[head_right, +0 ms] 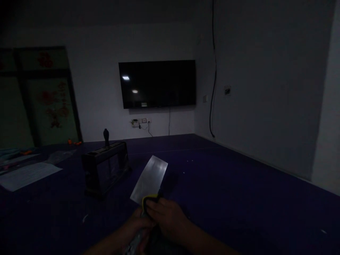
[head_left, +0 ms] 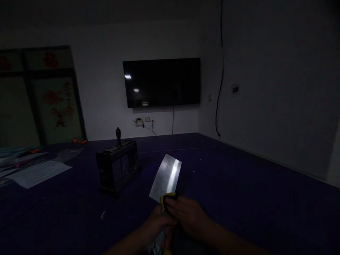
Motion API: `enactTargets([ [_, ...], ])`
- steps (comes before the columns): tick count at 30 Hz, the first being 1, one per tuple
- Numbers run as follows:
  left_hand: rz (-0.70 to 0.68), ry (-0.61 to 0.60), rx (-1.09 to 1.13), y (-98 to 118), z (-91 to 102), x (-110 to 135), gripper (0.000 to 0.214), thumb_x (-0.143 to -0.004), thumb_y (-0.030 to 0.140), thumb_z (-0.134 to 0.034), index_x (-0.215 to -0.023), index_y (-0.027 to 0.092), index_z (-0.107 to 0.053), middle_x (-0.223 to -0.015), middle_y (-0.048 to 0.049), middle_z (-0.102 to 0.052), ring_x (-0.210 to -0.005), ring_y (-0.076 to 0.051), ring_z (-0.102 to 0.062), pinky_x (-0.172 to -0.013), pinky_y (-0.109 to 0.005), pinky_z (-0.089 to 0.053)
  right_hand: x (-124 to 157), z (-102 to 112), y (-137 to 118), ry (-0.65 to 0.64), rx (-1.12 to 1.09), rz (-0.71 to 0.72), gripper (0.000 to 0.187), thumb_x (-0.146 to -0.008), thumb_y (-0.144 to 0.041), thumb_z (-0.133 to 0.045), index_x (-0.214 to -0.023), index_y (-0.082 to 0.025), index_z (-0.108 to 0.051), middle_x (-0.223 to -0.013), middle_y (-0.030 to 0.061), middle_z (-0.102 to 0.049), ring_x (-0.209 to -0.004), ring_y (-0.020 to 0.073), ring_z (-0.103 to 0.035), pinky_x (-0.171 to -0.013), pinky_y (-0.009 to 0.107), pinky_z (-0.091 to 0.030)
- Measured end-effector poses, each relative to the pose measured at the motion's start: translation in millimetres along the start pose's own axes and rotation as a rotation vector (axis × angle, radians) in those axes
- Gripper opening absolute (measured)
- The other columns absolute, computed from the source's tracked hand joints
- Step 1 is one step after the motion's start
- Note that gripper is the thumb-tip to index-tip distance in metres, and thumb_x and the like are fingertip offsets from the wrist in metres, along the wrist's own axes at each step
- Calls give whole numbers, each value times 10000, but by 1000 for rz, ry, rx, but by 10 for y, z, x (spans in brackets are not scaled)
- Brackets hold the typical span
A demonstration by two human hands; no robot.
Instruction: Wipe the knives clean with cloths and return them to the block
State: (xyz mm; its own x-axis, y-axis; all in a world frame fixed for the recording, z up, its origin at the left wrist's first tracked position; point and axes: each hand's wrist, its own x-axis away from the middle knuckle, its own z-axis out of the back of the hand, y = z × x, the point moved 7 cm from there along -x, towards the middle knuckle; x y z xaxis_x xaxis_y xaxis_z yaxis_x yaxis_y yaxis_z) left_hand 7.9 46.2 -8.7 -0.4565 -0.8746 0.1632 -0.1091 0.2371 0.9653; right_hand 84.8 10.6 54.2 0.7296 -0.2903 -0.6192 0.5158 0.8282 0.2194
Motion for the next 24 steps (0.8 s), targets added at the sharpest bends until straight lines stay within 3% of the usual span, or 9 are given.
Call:
enactTargets([
  [5, 44, -73, -39, -31, -26, -45, 245, -521, 310, -571, -396, 155, -428, -264, -8, -410, -214, -114, -398, -248, -181, -241, -45, 25, 18, -120, -112, -77, 484, -770, -76, -381, -1244, -124, -465, -1289, 105, -505, -1049, 189, -555, -829, 286, -485],
  [10, 21, -45, -4, -14, -29, -42, 207, -523, 307, -571, -449, 157, -448, -278, 18, -418, -221, -111, -401, -250, -178, -245, -27, 4, 53, -239, -267, -117, 614, -693, -83, -402, -1305, -142, -389, -1373, 105, -402, -1199, 181, -442, -890, 274, -447],
  [18, 9, -16, 2, -32, -11, -36, 218, -540, 317, -606, -524, 160, -456, -312, 20, -442, -237, -113, -409, -259, -183, -240, 13, 43, 68, -124, -367, -108, 632, -653, -154, -450, -1284, -152, -412, -1365, 123, -409, -1204, 219, -441, -856, 300, -468],
  [24, 19, -37, -8, -33, -25, -22, 235, -538, 328, -607, -631, 167, -462, -306, 32, -448, -242, -116, -403, -277, -180, -240, 46, 9, 70, -61, -337, -102, 605, -679, -71, -408, -1278, -153, -433, -1357, 100, -424, -1191, 187, -459, -876, 279, -471],
])
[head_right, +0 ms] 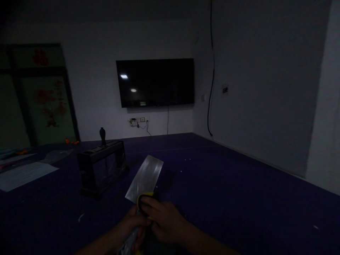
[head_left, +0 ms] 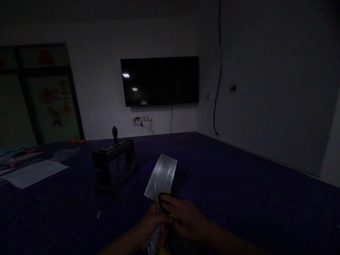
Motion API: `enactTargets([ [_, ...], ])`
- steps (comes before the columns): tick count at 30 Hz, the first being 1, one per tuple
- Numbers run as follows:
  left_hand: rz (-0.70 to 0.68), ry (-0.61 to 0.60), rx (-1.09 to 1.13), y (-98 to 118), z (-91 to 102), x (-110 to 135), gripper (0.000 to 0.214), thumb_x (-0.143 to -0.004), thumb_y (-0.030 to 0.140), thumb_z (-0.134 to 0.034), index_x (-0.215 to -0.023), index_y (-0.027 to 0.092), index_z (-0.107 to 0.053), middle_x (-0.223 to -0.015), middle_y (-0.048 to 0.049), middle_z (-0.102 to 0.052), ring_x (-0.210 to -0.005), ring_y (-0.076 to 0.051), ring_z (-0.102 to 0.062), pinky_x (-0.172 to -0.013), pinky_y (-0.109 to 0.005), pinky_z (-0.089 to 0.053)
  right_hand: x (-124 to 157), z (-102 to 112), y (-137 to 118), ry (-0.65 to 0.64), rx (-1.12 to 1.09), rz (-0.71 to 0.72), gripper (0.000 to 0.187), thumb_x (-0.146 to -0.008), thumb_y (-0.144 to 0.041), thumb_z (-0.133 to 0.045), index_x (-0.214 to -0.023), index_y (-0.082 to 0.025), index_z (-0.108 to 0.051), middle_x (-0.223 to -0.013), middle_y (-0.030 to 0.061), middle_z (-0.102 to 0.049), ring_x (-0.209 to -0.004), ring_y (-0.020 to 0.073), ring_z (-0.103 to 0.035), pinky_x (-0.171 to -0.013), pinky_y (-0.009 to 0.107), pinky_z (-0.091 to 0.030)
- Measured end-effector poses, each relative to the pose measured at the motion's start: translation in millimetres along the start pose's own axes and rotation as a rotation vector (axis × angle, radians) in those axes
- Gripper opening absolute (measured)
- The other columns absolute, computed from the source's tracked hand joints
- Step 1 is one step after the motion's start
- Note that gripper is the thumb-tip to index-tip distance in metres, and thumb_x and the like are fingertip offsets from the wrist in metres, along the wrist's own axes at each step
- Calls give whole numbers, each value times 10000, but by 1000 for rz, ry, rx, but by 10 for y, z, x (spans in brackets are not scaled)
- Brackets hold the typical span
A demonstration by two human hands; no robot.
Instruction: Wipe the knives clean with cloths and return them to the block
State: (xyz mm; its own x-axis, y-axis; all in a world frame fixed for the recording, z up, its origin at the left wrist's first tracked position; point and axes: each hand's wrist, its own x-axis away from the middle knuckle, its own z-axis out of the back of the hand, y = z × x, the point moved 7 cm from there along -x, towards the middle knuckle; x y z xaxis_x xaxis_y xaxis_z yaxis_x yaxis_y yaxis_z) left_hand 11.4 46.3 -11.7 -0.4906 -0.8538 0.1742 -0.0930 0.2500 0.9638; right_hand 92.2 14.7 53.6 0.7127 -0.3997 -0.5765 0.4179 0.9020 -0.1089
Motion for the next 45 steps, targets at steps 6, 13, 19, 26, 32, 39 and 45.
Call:
enactTargets([
  [6, -38, 6, 67, 78, -11, 56, 328, -515, 368, -633, -694, 205, -413, -314, 87, -405, -219, -116, -369, -257, -180, -219, 207, 324, 363, 595, 48, -314, 529, -761, -73, -381, -1274, -172, -462, -1282, 104, -508, -1169, 211, -485, -936, 385, -454],
  [13, -99, -104, 69, 111, -72, 13, 255, -591, 359, -607, -646, 190, -424, -296, 73, -385, -216, -99, -348, -277, -170, -181, 392, 706, 352, 851, 253, -341, 564, -854, -133, -355, -1401, -200, -231, -1389, 96, -364, -1237, 259, -390, -945, 459, -433],
  [19, -42, -52, 60, 29, -97, -18, 368, -525, 403, -669, -713, 180, -445, -309, 67, -423, -229, -109, -380, -292, -177, -215, 297, 323, 31, 298, 124, -32, 565, -845, -113, -352, -1390, -232, -266, -1347, 51, -432, -1208, 201, -429, -964, 344, -422],
  [26, -44, -36, 37, -11, -77, 30, 367, -596, 289, -603, -906, 121, -500, -359, 56, -490, -246, -109, -408, -315, -175, -207, 243, 5, 41, -18, -55, -118, 582, -856, -163, -448, -1392, -265, -248, -1411, 41, -320, -1227, 195, -405, -981, 323, -385],
  [32, 7, -103, -47, 5, -139, 53, 573, -589, 322, -621, -1077, 90, -433, -359, 53, -499, -268, -122, -429, -332, -172, -242, 119, 170, -34, -57, -194, -25, 550, -877, -217, -445, -1391, -171, -255, -1419, 127, -297, -1283, 213, -305, -1012, 384, -321],
  [39, -23, -64, -14, 43, -138, 60, 359, -545, 299, -636, -840, 130, -521, -339, 58, -468, -255, -121, -424, -288, -170, -253, 67, 190, -21, -95, -194, 35, 656, -785, -213, -533, -1382, -160, -268, -1455, 133, -205, -1304, 229, -259, -1000, 366, -338],
  [45, -60, -35, -33, 60, -136, 38, 237, -572, 293, -560, -414, 156, -449, -280, 9, -423, -210, -106, -385, -236, -179, -230, 48, 78, 68, -152, -49, -40, 742, -675, -39, -479, -1374, -197, -287, -1452, 94, -239, -1259, 233, -361, -951, 345, -421],
])
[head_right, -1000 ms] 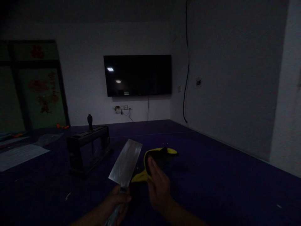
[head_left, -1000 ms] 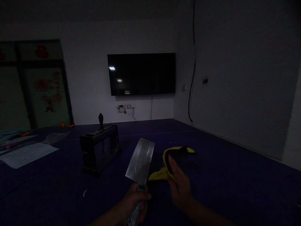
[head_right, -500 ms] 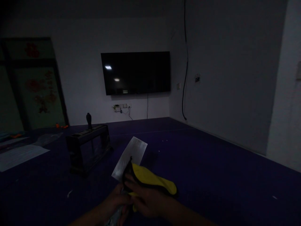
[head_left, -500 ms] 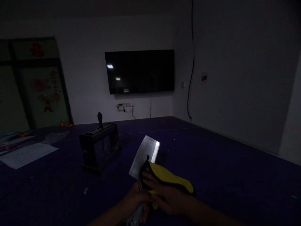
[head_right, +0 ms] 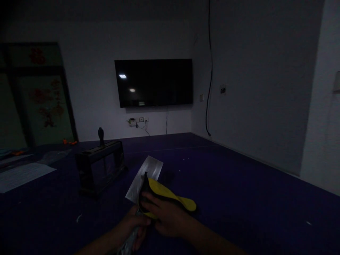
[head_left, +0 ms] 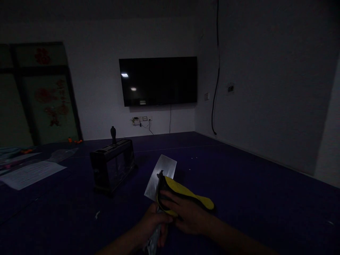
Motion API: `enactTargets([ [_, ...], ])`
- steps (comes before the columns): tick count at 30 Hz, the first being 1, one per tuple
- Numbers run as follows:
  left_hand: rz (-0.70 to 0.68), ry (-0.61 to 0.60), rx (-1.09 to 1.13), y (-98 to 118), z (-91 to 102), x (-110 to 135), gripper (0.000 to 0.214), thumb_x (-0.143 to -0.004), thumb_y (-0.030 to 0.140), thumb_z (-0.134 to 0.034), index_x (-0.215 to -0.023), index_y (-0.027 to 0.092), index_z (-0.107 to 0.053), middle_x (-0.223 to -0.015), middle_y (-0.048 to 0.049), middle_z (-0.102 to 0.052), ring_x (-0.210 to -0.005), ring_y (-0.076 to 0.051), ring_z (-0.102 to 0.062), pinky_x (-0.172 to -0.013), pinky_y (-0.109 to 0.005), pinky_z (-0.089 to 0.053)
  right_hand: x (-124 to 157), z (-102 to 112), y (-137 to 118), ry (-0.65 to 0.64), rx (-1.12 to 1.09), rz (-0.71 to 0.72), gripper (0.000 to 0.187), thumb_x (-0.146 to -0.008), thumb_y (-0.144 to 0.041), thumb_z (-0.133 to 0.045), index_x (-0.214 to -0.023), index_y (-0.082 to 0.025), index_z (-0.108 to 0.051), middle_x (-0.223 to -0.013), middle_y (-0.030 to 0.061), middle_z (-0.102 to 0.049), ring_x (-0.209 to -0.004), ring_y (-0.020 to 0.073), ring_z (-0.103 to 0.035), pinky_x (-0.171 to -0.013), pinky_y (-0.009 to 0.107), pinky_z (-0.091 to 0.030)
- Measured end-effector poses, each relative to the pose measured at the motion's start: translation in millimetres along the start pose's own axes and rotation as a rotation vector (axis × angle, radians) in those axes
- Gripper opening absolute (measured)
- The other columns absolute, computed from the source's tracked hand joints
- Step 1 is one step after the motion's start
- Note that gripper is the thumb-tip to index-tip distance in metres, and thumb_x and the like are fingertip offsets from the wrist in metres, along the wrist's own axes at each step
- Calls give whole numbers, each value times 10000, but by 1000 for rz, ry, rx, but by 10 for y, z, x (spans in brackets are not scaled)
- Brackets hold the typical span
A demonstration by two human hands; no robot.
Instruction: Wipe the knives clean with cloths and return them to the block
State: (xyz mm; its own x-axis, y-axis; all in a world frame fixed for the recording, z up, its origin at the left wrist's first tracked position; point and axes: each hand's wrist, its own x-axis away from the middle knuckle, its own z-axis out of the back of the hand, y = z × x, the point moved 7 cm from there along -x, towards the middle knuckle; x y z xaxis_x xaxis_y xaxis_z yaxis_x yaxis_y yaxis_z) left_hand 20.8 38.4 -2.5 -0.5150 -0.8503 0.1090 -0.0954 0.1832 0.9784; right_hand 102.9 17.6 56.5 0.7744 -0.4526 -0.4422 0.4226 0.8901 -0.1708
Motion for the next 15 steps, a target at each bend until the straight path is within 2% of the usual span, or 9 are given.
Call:
enactTargets([
  [5, 4, -12, 4, -14, 9, -41, 291, -555, 309, -560, -346, 155, -428, -268, -15, -426, -209, -105, -376, -232, -177, -229, -9, -25, -33, 20, 96, 59, 721, -652, 21, -427, -1346, -153, -338, -1413, 102, -331, -1280, 213, -326, -1013, 349, -359],
  [13, 12, 1, 37, -24, 20, -39, 253, -571, 280, -569, -390, 150, -450, -277, -12, -430, -219, -116, -401, -233, -178, -230, 70, -101, -34, 92, 121, 33, 715, -676, -2, -400, -1369, -137, -293, -1385, 96, -383, -1232, 179, -405, -935, 252, -445],
  [15, 9, -7, 43, -23, 17, -42, 249, -574, 282, -587, -410, 142, -465, -288, -10, -436, -225, -117, -409, -237, -180, -235, 55, -98, -49, 99, 161, 44, 684, -685, -13, -409, -1354, -121, -318, -1373, 109, -399, -1256, 198, -368, -960, 286, -426],
])
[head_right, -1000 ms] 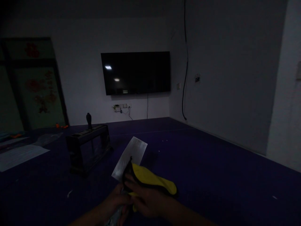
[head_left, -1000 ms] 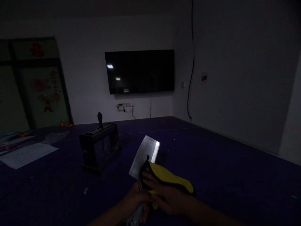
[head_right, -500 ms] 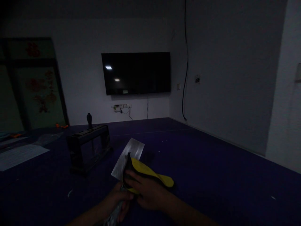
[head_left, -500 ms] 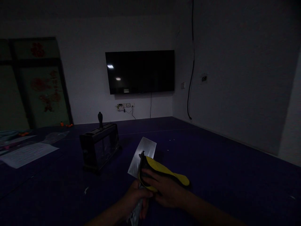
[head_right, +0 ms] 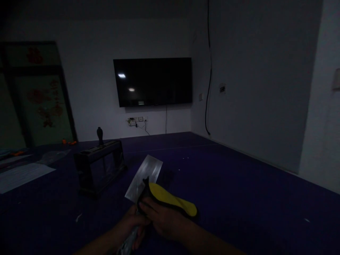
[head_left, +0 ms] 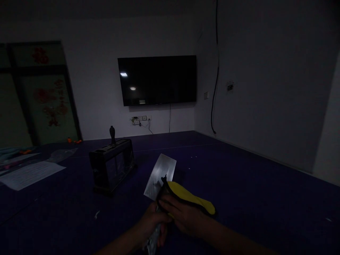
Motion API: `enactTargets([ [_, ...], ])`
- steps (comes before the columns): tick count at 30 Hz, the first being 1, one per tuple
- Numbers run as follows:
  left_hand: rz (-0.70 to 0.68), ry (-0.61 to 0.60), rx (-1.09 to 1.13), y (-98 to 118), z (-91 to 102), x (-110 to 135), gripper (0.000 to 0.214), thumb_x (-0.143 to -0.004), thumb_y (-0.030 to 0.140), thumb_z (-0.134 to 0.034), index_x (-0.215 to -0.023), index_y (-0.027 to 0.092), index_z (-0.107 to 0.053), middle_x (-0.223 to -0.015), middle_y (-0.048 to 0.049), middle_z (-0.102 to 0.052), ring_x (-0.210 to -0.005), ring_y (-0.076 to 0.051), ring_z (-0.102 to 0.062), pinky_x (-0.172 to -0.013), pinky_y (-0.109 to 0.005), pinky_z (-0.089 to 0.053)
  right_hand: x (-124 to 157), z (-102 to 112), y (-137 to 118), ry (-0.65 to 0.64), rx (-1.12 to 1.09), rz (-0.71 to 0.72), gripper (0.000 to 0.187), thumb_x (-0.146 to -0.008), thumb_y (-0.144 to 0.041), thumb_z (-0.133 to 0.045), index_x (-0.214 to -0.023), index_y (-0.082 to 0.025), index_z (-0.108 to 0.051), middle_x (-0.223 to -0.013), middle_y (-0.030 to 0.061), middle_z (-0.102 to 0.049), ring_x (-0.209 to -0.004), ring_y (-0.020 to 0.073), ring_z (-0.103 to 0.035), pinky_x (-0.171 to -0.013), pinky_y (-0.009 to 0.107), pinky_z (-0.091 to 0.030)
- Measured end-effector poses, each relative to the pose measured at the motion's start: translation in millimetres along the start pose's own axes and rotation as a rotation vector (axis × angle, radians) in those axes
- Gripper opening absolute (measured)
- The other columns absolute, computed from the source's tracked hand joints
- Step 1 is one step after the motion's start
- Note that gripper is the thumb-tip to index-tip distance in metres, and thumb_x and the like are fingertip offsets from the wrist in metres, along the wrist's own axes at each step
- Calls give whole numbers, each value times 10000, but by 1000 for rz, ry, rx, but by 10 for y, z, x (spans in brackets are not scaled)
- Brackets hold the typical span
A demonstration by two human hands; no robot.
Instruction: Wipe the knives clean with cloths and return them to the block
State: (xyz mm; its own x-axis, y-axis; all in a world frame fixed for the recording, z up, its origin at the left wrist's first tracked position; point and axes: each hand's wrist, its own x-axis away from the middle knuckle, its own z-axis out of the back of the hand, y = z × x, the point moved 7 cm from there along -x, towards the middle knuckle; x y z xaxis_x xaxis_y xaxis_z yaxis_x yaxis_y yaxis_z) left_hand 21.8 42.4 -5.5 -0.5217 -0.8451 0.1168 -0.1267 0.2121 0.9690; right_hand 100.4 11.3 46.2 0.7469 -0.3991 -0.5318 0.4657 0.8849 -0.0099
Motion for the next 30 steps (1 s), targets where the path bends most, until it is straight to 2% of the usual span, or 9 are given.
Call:
enactTargets([
  [3, -3, -28, -9, 1, -20, -3, 269, -551, 303, -612, -402, 133, -465, -290, -17, -436, -233, -119, -415, -246, -186, -252, -51, 37, -35, -18, 86, 27, 634, -678, -44, -445, -1305, -119, -390, -1321, 131, -451, -1306, 258, -254, -1039, 457, -292],
  [6, 8, -21, -22, -11, -19, 8, 247, -520, 296, -610, -408, 129, -466, -290, -13, -438, -231, -116, -408, -250, -186, -257, -94, 72, -53, -58, 137, 24, 651, -654, -61, -462, -1292, -171, -399, -1271, 121, -487, -1295, 268, -266, -1037, 579, -155],
  [8, 8, 0, -7, -19, -5, 18, 191, -513, 278, -597, -467, 127, -490, -300, -1, -450, -230, -119, -407, -250, -183, -252, -107, 84, -48, -75, 148, 5, 665, -645, -59, -469, -1292, -192, -394, -1306, 123, -448, -1283, 257, -284, -1035, 571, -152],
  [13, -24, 2, 24, -19, 13, 5, 175, -533, 287, -577, -570, 129, -511, -299, 16, -449, -228, -127, -410, -250, -186, -253, -105, 51, -2, -129, 150, -36, 730, -618, -59, -488, -1319, -215, -355, -1444, 113, -251, -1283, 267, -266, -996, 503, -273],
  [16, -24, -8, 26, -30, 19, -19, 179, -540, 292, -575, -567, 135, -495, -296, 10, -448, -216, -126, -390, -244, -195, -244, -98, 45, 28, -134, 179, -52, 765, -626, -73, -505, -1344, -257, -317, -1462, 79, -218, -1303, 272, -220, -1019, 526, -209],
  [19, -34, -24, 32, -37, 19, -23, 216, -543, 308, -584, -628, 123, -511, -305, 12, -456, -232, -139, -412, -256, -202, -261, -100, 106, 61, -55, 231, -97, 781, -636, -143, -591, -1340, -337, -313, -1498, 57, -38, -1333, 346, -68, -1002, 622, -77],
  [23, -2, -70, 1, -76, -1, -10, 439, -550, 324, -637, -905, 103, -505, -331, 47, -481, -252, -130, -429, -298, -175, -252, -101, 169, 103, 27, 270, -170, 765, -664, -249, -671, -1322, -410, -315, -1476, 35, 189, -1314, 427, 26, -946, 693, -40],
  [26, 8, -59, -12, -86, 17, -8, 512, -552, 337, -651, -975, 115, -467, -342, 59, -489, -252, -126, -428, -312, -171, -248, -104, 139, 120, 2, 270, -180, 816, -666, -161, -670, -1332, -425, -280, -1475, 22, 192, -1326, 391, 31, -984, 640, -119],
  [30, 19, -9, -24, -95, 59, -23, 390, -561, 363, -612, -839, 112, -501, -319, 41, -472, -247, -134, -419, -296, -189, -250, -105, 56, 127, -72, 271, -142, 897, -635, 18, -559, -1377, -349, -214, -1500, 49, 19, -1347, 302, 19, -1029, 566, -163],
])
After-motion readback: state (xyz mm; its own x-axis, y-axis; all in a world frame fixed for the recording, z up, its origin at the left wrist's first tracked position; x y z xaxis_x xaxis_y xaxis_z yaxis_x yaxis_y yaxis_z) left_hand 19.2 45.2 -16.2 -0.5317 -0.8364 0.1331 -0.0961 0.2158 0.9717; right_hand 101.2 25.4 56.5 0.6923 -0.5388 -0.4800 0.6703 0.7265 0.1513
